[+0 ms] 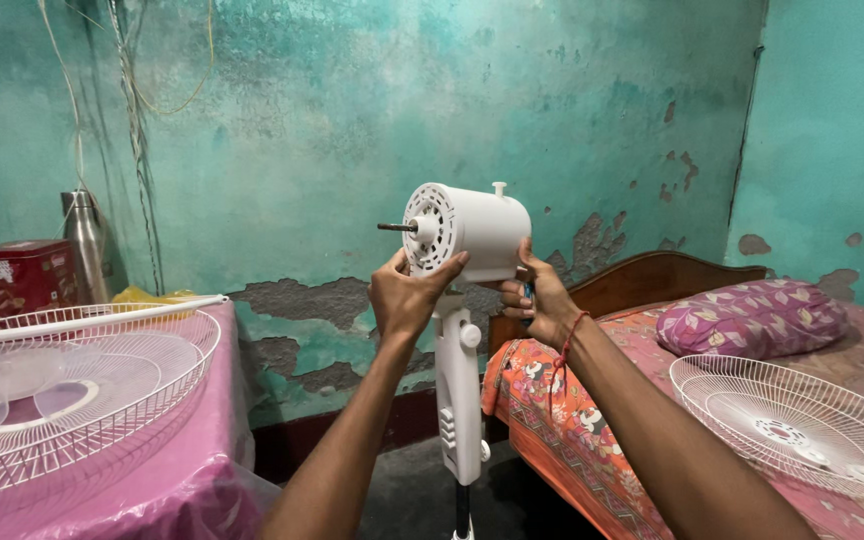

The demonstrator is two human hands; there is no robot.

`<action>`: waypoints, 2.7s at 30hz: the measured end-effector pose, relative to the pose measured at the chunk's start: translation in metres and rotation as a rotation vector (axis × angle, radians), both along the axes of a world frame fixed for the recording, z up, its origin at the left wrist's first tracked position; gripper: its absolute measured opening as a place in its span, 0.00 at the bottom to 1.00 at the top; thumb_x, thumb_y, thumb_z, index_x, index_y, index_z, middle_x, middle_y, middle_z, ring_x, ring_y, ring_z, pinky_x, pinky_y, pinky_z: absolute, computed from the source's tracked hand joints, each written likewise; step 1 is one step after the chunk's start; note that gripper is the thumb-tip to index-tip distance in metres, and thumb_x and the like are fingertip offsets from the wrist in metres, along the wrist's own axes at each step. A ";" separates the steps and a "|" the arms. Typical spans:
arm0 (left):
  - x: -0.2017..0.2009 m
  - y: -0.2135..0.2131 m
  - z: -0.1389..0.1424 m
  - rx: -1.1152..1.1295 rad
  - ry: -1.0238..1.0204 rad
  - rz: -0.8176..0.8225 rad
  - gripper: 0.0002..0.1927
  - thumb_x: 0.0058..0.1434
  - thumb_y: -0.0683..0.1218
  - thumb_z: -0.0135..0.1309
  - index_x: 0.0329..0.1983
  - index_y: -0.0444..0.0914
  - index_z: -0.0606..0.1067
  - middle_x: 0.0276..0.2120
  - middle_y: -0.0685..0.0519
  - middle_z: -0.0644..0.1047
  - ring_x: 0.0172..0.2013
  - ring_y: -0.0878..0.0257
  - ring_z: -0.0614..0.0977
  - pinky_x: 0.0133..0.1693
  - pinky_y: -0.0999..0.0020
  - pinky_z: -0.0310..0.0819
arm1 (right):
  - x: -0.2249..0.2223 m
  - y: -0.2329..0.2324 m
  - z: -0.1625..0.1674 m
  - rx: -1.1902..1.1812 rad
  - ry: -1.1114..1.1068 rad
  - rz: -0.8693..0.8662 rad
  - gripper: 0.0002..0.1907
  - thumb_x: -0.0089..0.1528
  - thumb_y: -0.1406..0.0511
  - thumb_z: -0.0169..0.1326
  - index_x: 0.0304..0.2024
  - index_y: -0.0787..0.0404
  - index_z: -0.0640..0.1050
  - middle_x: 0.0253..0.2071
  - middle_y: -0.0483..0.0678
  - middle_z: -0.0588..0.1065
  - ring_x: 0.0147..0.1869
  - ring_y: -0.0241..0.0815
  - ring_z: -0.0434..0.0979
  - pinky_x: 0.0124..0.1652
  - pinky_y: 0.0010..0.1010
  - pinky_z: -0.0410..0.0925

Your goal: The person uses a screwdriver to unscrew the rear housing of a pedestal fan, then removes the fan guard and works on the motor housing, at one point setting a small part on the bed before resuming unscrewing. The episode ends while the person continues working on the fan motor.

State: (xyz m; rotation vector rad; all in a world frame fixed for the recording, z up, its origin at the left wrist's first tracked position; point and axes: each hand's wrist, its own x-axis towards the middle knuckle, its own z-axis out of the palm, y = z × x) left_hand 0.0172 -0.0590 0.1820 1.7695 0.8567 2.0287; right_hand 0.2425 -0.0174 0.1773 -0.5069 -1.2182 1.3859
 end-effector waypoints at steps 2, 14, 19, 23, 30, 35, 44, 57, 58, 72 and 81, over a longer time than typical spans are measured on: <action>0.002 -0.005 0.001 -0.006 -0.013 0.040 0.27 0.45 0.59 0.72 0.43 0.38 0.83 0.34 0.51 0.86 0.31 0.66 0.87 0.33 0.67 0.85 | 0.001 0.004 -0.001 -0.004 0.004 -0.002 0.28 0.65 0.38 0.46 0.37 0.54 0.68 0.20 0.38 0.60 0.16 0.26 0.54 0.14 0.17 0.49; 0.011 -0.017 0.001 0.059 -0.108 0.144 0.28 0.43 0.58 0.73 0.42 0.37 0.82 0.34 0.50 0.86 0.32 0.63 0.89 0.33 0.66 0.85 | -0.003 0.017 0.001 -0.003 0.018 0.032 0.31 0.66 0.38 0.44 0.42 0.59 0.71 0.29 0.51 0.73 0.15 0.26 0.53 0.14 0.18 0.50; 0.014 -0.018 -0.002 0.038 -0.130 0.159 0.27 0.43 0.57 0.73 0.41 0.36 0.82 0.34 0.50 0.86 0.33 0.62 0.89 0.34 0.65 0.85 | -0.008 0.018 0.004 0.001 0.015 0.040 0.31 0.65 0.38 0.43 0.48 0.56 0.72 0.38 0.61 0.79 0.15 0.26 0.53 0.14 0.17 0.51; 0.016 -0.013 -0.003 0.092 -0.129 0.181 0.28 0.44 0.57 0.73 0.41 0.35 0.81 0.33 0.48 0.86 0.31 0.62 0.89 0.32 0.66 0.85 | -0.015 0.013 0.008 -0.016 0.016 0.067 0.33 0.66 0.37 0.41 0.49 0.57 0.72 0.40 0.63 0.78 0.15 0.26 0.53 0.13 0.17 0.51; 0.021 -0.011 -0.003 0.021 -0.119 0.232 0.29 0.43 0.58 0.73 0.40 0.35 0.79 0.32 0.47 0.85 0.28 0.59 0.88 0.29 0.65 0.85 | -0.027 -0.001 0.016 -0.016 0.010 0.100 0.32 0.67 0.37 0.37 0.49 0.55 0.74 0.41 0.63 0.79 0.14 0.26 0.53 0.13 0.18 0.51; 0.026 -0.020 -0.003 0.065 -0.158 0.247 0.29 0.42 0.59 0.74 0.39 0.35 0.79 0.31 0.47 0.85 0.29 0.60 0.88 0.31 0.64 0.85 | -0.030 -0.005 0.019 -0.008 0.038 0.180 0.32 0.68 0.37 0.37 0.50 0.54 0.73 0.41 0.64 0.78 0.15 0.27 0.53 0.14 0.18 0.51; 0.010 0.004 -0.008 -0.095 -0.039 0.009 0.40 0.43 0.69 0.64 0.50 0.37 0.78 0.40 0.43 0.85 0.35 0.53 0.89 0.36 0.60 0.87 | -0.013 -0.012 0.006 0.039 0.050 0.146 0.28 0.68 0.39 0.45 0.43 0.56 0.71 0.42 0.59 0.78 0.16 0.27 0.54 0.15 0.19 0.51; -0.014 0.019 -0.113 -0.415 0.212 -0.835 0.46 0.47 0.53 0.68 0.69 0.38 0.65 0.61 0.41 0.74 0.59 0.50 0.78 0.62 0.46 0.71 | 0.009 -0.085 -0.062 -0.071 -0.232 -0.101 0.34 0.65 0.49 0.57 0.63 0.66 0.70 0.33 0.34 0.77 0.19 0.25 0.50 0.18 0.20 0.48; -0.011 0.017 -0.114 -0.383 0.167 -0.831 0.44 0.47 0.50 0.69 0.68 0.37 0.68 0.59 0.40 0.75 0.57 0.51 0.79 0.61 0.48 0.73 | 0.008 -0.091 -0.068 -0.072 -0.290 -0.201 0.32 0.64 0.52 0.57 0.64 0.62 0.70 0.40 0.33 0.85 0.19 0.25 0.50 0.19 0.21 0.47; 0.062 -0.054 -0.118 -0.237 -0.002 0.100 0.26 0.43 0.50 0.72 0.46 0.41 0.81 0.33 0.46 0.85 0.35 0.51 0.87 0.38 0.54 0.80 | 0.011 -0.102 -0.098 -0.086 -0.501 -0.563 0.23 0.57 0.57 0.62 0.52 0.60 0.79 0.22 0.37 0.63 0.19 0.27 0.55 0.18 0.22 0.49; 0.113 -0.045 -0.122 -0.331 0.035 0.292 0.30 0.41 0.54 0.71 0.47 0.41 0.78 0.34 0.44 0.84 0.38 0.47 0.86 0.43 0.52 0.77 | 0.015 -0.047 -0.101 0.326 -0.514 -0.614 0.23 0.54 0.62 0.68 0.48 0.68 0.80 0.42 0.49 0.83 0.40 0.32 0.82 0.38 0.25 0.75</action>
